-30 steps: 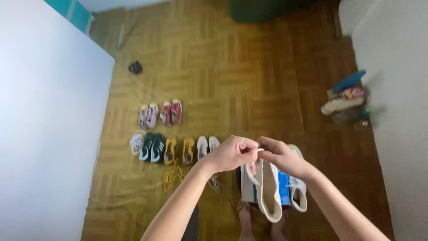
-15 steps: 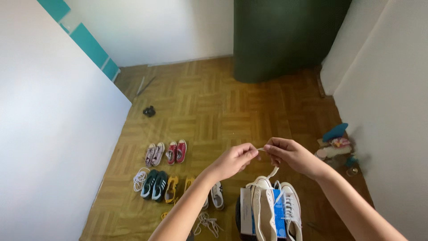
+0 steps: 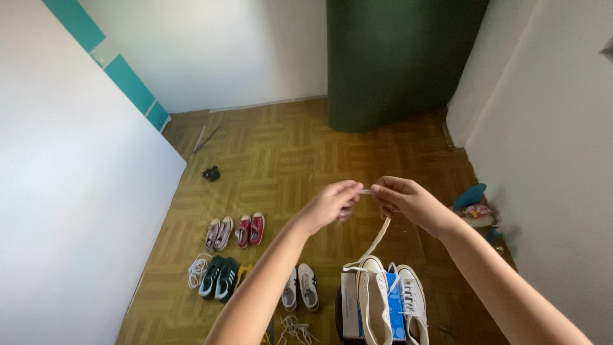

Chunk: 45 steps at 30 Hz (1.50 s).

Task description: The person threads a white shoelace through the eyelets of a white canvas shoe placed on a box. They pull the lace through each eyelet in sequence and tighten it, continuing the process until the lacing is complete.

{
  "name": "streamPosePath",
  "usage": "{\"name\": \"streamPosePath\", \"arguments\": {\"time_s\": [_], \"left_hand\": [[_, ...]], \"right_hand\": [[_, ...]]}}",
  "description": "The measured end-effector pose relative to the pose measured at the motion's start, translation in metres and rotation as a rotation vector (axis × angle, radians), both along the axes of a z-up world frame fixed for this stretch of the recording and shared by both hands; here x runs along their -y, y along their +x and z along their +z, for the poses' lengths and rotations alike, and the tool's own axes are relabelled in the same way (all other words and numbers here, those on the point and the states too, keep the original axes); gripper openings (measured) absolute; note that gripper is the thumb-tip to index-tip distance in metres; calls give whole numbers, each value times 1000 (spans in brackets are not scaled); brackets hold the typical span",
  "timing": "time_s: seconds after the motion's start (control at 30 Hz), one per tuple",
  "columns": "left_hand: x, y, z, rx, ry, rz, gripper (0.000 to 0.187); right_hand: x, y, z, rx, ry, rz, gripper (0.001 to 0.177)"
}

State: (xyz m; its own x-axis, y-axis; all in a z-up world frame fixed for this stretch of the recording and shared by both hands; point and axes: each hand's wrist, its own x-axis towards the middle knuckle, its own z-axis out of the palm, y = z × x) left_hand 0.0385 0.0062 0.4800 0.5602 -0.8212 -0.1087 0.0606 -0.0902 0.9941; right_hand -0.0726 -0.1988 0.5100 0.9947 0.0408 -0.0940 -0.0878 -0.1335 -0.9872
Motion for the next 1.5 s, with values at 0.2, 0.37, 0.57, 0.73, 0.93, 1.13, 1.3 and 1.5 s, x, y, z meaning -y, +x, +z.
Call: {"name": "streamPosePath", "arguments": {"time_s": [0.2, 0.37, 0.57, 0.73, 0.93, 1.13, 1.3, 1.5], "left_hand": [[-60, 79, -25, -48, -129, 473, 31], [-128, 113, -30, -227, -143, 837, 39], [-82, 63, 21, 369, 278, 768, 42], [0, -7, 58, 575, 273, 234, 45], [17, -21, 56, 623, 431, 207, 55], [10, 11, 22, 745, 112, 168, 39], [-40, 46, 10, 832, 360, 410, 29], [-83, 62, 10, 817, 697, 514, 27]], "right_hand": [[67, -12, -2, -94, 394, -256, 26], [125, -27, 1, 172, 540, -186, 32], [65, -14, 19, -134, -74, -342, 34], [-8, 18, 34, -35, -185, -146, 31], [-25, 19, 26, -2, -3, -150, 30], [-12, 6, 24, -27, 125, -98, 29], [38, -11, 29, -35, 25, -249, 33], [69, -17, 37, 2, 49, -302, 33]]}}
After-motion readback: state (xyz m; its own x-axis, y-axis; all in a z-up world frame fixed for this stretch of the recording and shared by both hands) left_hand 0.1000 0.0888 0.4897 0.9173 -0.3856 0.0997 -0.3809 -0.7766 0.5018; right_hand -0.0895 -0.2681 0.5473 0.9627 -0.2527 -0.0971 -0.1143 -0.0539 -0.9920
